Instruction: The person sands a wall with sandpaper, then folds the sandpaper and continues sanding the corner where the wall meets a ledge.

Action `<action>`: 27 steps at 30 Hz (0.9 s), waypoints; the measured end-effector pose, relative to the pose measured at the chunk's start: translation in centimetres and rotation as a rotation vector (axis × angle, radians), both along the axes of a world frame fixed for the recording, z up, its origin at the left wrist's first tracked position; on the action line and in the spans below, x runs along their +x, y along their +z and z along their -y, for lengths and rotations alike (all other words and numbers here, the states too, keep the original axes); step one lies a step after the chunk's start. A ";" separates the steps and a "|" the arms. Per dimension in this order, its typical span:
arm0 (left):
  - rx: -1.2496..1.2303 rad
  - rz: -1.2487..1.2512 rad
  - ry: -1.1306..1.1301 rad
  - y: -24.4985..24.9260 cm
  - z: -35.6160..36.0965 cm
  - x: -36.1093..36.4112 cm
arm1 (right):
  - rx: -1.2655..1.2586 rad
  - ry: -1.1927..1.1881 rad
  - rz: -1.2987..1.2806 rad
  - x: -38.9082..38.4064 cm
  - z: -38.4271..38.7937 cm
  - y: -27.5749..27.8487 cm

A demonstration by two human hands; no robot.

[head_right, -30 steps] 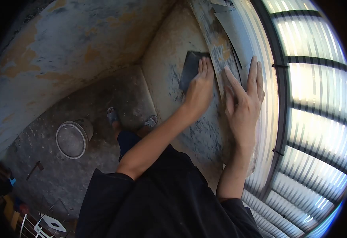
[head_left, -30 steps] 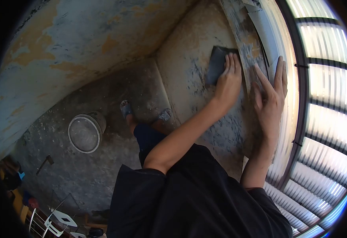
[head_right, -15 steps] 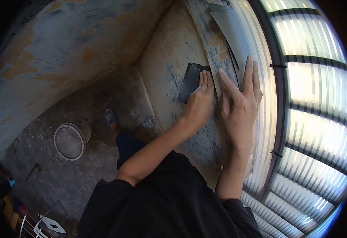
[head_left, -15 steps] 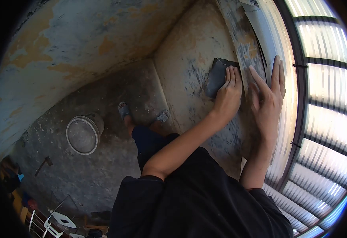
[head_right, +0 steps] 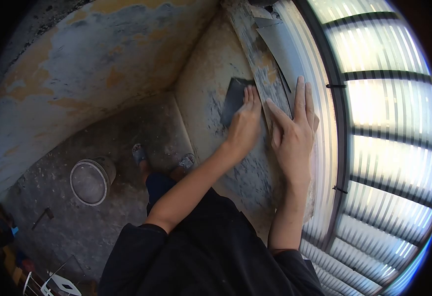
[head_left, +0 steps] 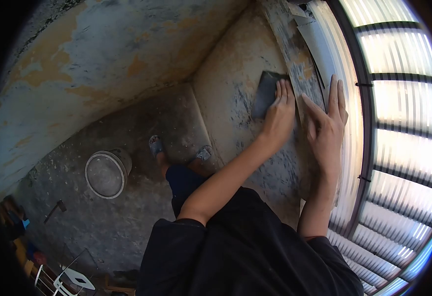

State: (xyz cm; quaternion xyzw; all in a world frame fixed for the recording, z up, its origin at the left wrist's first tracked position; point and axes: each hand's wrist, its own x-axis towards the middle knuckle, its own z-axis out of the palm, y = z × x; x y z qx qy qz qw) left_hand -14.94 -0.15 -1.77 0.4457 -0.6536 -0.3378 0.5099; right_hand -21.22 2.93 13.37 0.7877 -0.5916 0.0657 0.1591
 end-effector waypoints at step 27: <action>0.889 -1.037 -0.528 -1.0 -2.6 21.5 | 0.407 -0.542 1.834 9.0 -5.5 -11.0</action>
